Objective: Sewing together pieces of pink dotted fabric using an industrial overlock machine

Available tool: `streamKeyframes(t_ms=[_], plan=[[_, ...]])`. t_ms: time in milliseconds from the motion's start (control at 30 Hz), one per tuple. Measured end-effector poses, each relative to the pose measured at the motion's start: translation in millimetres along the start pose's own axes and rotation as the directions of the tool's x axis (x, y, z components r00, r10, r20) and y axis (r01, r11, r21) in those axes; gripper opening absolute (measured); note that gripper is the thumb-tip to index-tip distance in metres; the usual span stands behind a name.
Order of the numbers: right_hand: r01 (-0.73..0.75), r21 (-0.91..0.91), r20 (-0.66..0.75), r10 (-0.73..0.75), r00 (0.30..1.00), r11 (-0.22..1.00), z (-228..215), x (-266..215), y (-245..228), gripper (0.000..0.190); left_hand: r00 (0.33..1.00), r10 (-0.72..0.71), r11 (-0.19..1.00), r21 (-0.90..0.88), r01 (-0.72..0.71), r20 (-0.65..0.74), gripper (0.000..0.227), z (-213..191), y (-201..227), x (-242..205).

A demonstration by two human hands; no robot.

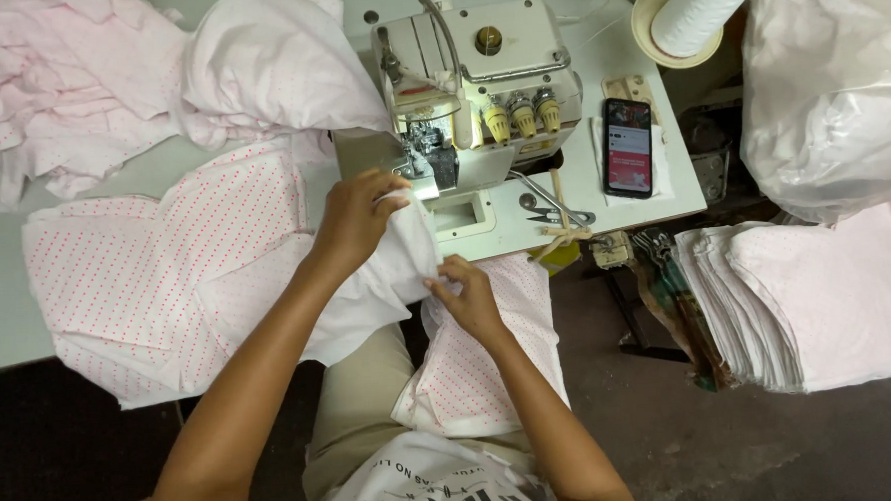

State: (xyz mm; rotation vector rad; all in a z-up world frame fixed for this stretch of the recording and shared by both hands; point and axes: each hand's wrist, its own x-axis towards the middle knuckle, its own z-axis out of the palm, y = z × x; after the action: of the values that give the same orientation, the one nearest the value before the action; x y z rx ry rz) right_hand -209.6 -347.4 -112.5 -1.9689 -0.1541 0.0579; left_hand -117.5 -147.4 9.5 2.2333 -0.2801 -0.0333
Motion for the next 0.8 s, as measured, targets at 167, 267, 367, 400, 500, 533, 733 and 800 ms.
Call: streamKeyframes(t_ms=[167,267,367,400,500,533,733,800], plan=[[0.004,0.243,0.087,-0.026,0.996,0.97,-25.3,-38.9,-50.5,0.007,0.914,0.256,0.963,0.003,-0.268,-0.314,0.002,-64.5,42.5,-61.3],[0.076,0.276,0.061,-0.097,0.993,0.958,-62.3,-57.8,-95.8,0.013,0.88,0.223,0.972,0.029,-0.233,-0.418,0.011,-127.1,91.1,-110.5],[0.131,0.213,0.043,-0.144,0.989,0.968,-90.6,-65.9,-155.9,0.009,0.852,0.057,0.99,-0.081,-0.116,-0.52,0.007,-144.5,98.6,-146.4],[0.138,0.211,0.042,-0.15,0.988,0.968,-94.8,-66.9,-166.3,0.009,0.849,0.062,0.989,-0.08,-0.121,-0.525,0.007,-143.9,86.9,-151.9],[0.166,0.169,0.077,-0.181,0.981,0.972,-99.0,-71.1,-191.1,0.006,0.842,-0.121,0.942,-0.328,-0.069,-0.525,0.004,-141.1,54.2,-171.6],[0.164,0.174,0.068,-0.178,0.982,0.971,-96.8,-71.1,-195.4,0.006,0.83,-0.187,0.923,-0.383,-0.034,-0.525,0.004,-140.3,47.3,-177.1],[0.12,0.316,-0.013,-0.122,0.992,0.941,-80.4,-79.9,-207.9,0.014,0.781,-0.208,0.937,-0.35,-0.015,-0.589,0.006,-154.6,61.9,-174.2],[0.106,0.374,-0.067,-0.087,0.994,0.921,-75.5,-87.2,-213.7,0.021,0.761,-0.106,0.963,-0.257,-0.082,-0.64,0.012,-145.6,71.5,-135.7]])
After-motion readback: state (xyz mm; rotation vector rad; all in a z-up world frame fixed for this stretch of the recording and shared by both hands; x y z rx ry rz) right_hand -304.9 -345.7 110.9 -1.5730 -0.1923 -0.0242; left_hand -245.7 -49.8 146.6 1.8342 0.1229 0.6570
